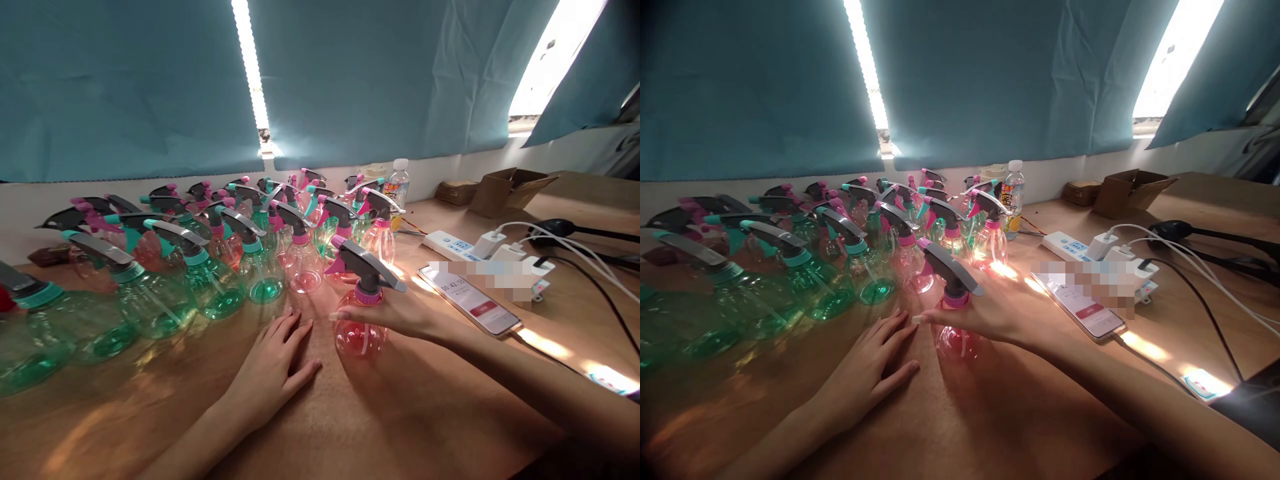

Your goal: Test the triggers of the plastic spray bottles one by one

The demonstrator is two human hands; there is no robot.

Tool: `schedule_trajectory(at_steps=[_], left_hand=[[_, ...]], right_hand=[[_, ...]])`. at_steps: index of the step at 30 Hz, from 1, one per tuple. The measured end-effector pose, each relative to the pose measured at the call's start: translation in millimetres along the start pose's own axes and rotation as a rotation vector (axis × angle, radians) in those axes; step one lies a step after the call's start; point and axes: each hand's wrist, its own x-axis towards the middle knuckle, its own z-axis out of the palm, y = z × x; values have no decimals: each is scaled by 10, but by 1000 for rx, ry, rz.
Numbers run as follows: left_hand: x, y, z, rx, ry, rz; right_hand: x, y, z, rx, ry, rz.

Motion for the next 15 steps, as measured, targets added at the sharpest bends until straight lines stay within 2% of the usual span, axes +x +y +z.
schedule_trajectory(at_steps=[4, 8, 13, 15], left_hand=[[-10, -5, 14, 16, 40, 6], [-18, 19, 19, 30, 41, 15], [-39, 59, 53, 27, 60, 23], [-49, 57, 88, 14, 81, 48]], right_hand=[[-145, 26, -84, -147, -70, 30], [-340, 84, -87, -237, 17, 59], [-425, -40, -61, -216, 18, 119], [-427, -72, -67, -172, 38, 96]])
